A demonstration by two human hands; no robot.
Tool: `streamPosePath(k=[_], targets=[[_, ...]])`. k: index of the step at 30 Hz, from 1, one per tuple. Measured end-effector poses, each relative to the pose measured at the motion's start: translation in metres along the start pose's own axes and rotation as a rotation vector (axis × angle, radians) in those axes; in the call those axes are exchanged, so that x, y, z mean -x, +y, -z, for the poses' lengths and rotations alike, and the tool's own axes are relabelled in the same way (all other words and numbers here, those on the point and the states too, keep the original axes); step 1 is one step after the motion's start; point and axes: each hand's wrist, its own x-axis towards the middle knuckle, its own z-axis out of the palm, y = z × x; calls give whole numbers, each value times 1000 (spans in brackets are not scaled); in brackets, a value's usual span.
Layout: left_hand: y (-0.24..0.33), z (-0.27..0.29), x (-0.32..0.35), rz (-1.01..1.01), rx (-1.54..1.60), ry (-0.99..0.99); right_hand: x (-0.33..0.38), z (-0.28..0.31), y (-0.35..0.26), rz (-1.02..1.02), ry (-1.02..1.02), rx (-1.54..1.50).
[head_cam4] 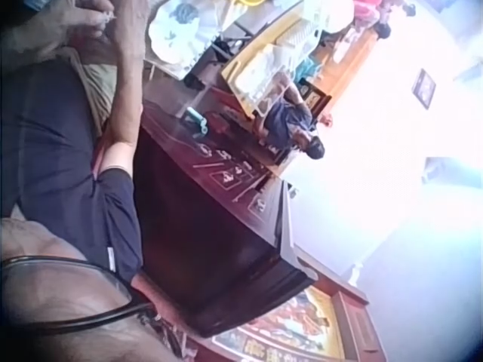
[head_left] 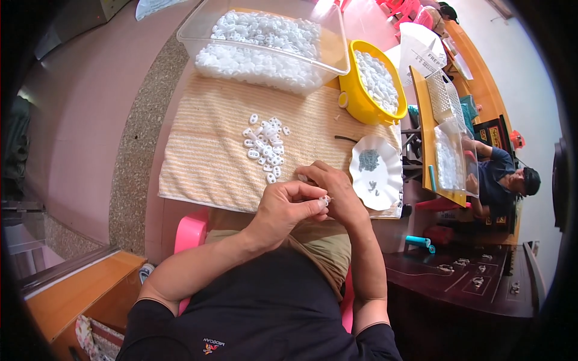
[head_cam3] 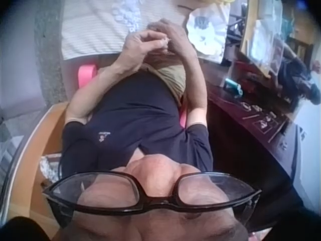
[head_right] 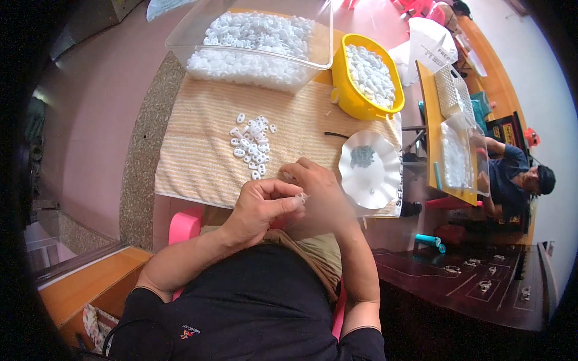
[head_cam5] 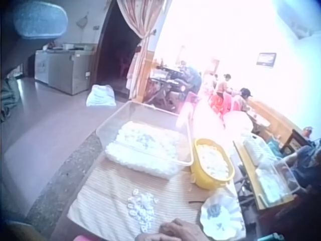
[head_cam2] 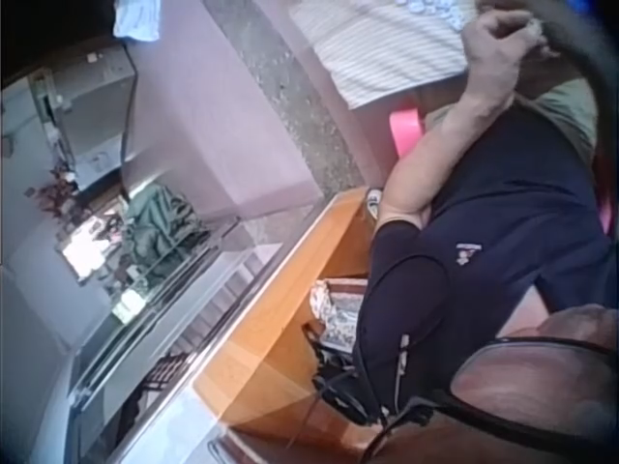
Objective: Assembling small white plastic components by hand at a workbench.
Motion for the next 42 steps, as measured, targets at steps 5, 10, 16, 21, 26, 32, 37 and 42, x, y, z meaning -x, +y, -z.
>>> streamPosePath(k=[5, 10, 16, 21, 26, 32, 37, 42], targets=[[4, 6, -3, 1, 54, 11, 7, 4, -1, -101, 39, -179], [6, 9, -7, -32, 30, 63, 21, -2, 25, -284, 81, -477], [7, 12, -9, -5, 3, 107, 33, -4, 37, -364, 120, -822], [5, 14, -12, 12, -2, 122, 36, -5, 37, -350, 138, -940], [2, 17, -14, 39, -3, 141, 37, -10, 40, -300, 154, -1020], [1, 18, -16, 50, 5, 137, 37, -14, 38, -328, 141, -1108], [1, 18, -16, 62, 6, 137, 37, -16, 41, -329, 148, -1114], [1, 18, -17, 67, 25, 139, 36, -16, 38, -330, 141, -1149]])
